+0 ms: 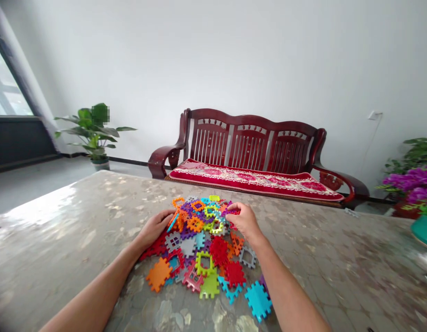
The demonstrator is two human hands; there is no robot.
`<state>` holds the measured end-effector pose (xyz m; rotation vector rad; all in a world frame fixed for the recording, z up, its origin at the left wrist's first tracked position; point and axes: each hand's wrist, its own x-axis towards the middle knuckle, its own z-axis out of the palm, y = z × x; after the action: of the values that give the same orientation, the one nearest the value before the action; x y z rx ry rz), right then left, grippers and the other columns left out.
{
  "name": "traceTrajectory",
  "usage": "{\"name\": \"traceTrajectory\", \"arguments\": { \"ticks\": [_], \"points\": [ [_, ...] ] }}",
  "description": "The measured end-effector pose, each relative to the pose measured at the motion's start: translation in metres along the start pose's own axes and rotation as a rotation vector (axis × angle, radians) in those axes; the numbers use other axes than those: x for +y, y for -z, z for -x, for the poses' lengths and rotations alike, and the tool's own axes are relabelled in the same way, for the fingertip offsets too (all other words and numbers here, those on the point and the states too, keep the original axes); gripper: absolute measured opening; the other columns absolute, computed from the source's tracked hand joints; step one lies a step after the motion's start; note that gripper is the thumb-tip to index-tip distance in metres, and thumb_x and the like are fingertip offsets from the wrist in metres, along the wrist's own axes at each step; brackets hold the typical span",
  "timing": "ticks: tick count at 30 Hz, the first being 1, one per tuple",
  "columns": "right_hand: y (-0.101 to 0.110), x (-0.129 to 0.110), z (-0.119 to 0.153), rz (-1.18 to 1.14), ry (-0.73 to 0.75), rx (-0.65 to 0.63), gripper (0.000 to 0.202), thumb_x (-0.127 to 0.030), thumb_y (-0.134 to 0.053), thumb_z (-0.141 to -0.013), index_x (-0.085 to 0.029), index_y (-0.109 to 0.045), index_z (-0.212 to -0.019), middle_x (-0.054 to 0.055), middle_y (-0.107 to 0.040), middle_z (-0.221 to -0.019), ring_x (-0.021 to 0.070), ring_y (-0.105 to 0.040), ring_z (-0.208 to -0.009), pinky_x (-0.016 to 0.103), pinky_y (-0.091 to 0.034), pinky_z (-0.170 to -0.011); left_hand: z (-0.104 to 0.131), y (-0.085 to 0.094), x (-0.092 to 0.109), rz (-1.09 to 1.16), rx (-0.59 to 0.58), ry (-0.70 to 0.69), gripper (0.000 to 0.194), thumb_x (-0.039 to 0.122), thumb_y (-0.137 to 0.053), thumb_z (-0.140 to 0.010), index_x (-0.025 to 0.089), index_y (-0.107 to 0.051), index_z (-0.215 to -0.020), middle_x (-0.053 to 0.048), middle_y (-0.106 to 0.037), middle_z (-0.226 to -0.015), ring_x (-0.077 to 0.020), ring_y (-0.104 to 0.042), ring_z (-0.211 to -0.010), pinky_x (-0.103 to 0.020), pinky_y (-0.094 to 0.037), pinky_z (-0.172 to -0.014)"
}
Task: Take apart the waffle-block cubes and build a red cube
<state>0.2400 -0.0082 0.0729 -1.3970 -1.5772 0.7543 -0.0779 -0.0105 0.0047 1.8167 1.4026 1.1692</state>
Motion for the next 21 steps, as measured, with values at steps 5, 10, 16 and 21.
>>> {"name": "traceTrajectory", "arguments": {
  "ticks": [5,10,16,21],
  "points": [
    [-0.022,-0.023,-0.01,0.011,0.088,-0.108,0.027,-0.031,-0.066,-0.064,-0.018,-0.071,-0.087,0.005,-0.072,-0.087,0.0219,-0.065,-0.084,0.035,-0.052,-0.08,0.001,0.0,0.004,-0.002,-0.003,0.025,0.043,0.049,-0.048,-0.086,0.021,-0.072,-0.109,-0.004,-0.073,-0.113,-0.0244,-0.065,-0.106,-0.034,-0.046,-0.097],
    [-0.033,-0.038,-0.011,-0.089,0.152,-0.205,0.036,-0.038,-0.066,-0.071,-0.022,-0.07,-0.103,0.005,-0.073,-0.096,0.0223,-0.066,-0.095,0.038,-0.051,-0.09,0.001,0.0,0.004,0.023,0.017,0.038,0.044,0.05,-0.049,-0.085,0.021,-0.071,-0.11,-0.004,-0.073,-0.115,-0.025,-0.064,-0.107,-0.035,-0.046,-0.099],
    [0.028,0.0,0.018,-0.018,0.033,-0.235,0.065,-0.045,-0.075,-0.065,-0.021,-0.062,-0.123,0.01,-0.061,-0.132,0.029,-0.056,-0.122,0.045,-0.041,-0.106,0.001,0.0,0.006,0.04,0.048,0.046,0.045,0.05,-0.05,-0.083,0.02,-0.071,-0.108,-0.005,-0.073,-0.112,-0.0255,-0.065,-0.106,-0.036,-0.046,-0.1],
    [0.082,0.056,0.076,0.282,-0.032,-0.319,0.106,-0.057,-0.082,-0.051,-0.02,-0.045,-0.144,0.015,-0.038,-0.153,0.0357,-0.034,-0.14,0.05,-0.026,-0.115,0.0,0.001,0.004,0.024,0.054,0.041,0.045,0.051,-0.05,-0.082,0.02,-0.072,-0.106,-0.006,-0.073,-0.111,-0.026,-0.064,-0.105,-0.037,-0.045,-0.1]
  ]
}}
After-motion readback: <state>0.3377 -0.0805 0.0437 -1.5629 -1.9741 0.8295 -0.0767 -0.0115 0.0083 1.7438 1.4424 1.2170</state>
